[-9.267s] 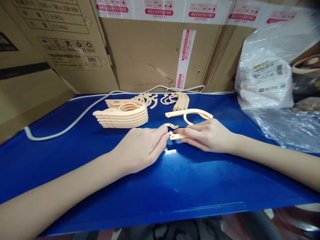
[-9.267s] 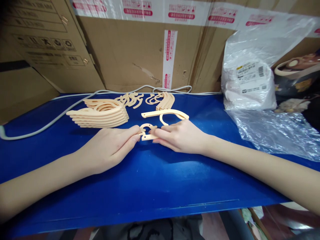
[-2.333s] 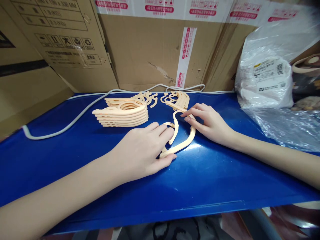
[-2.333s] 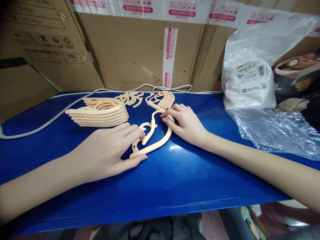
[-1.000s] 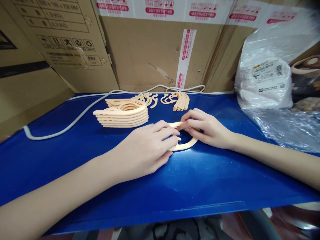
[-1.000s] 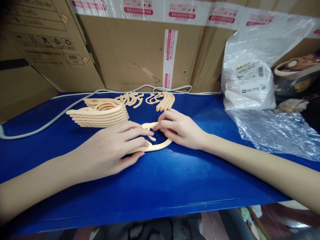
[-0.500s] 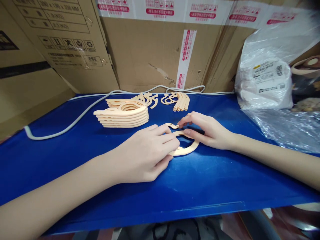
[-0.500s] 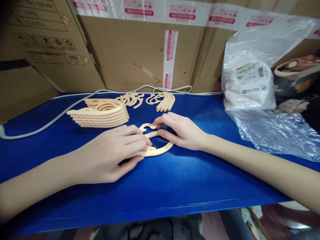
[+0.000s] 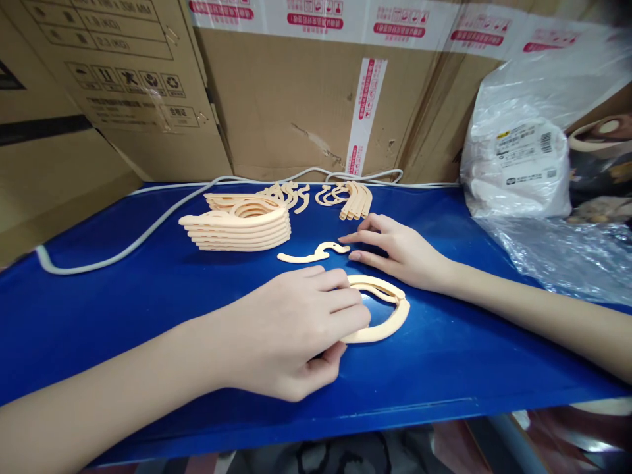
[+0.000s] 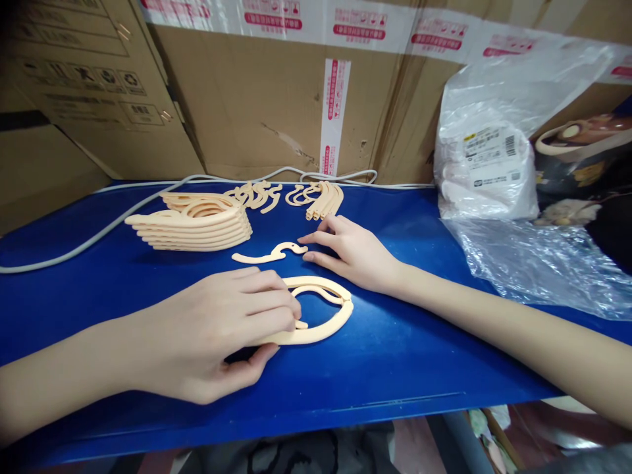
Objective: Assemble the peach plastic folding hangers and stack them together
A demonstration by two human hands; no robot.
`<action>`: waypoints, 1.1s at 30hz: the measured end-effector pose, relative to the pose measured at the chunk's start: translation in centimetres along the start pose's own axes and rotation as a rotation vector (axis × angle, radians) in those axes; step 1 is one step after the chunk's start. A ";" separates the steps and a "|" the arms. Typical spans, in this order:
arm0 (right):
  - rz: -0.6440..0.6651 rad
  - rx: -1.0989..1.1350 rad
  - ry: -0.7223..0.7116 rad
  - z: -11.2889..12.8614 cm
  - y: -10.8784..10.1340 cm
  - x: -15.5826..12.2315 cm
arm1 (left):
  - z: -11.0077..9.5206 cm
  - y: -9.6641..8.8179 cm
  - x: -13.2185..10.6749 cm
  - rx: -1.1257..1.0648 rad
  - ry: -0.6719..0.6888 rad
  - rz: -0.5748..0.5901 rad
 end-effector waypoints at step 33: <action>-0.003 0.027 -0.034 0.6 -0.4 0.2 | 0.1 0.9 -0.1 0.100 0.023 -0.042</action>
Point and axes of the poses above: each hand's wrist, its own x-axis towards the middle knuckle, its own y-axis out of the palm, z = x × y, the point moved 3 cm from there along x, towards the middle knuckle, and after that the axes turned 8 degrees about -x, right-handed, at the moved point
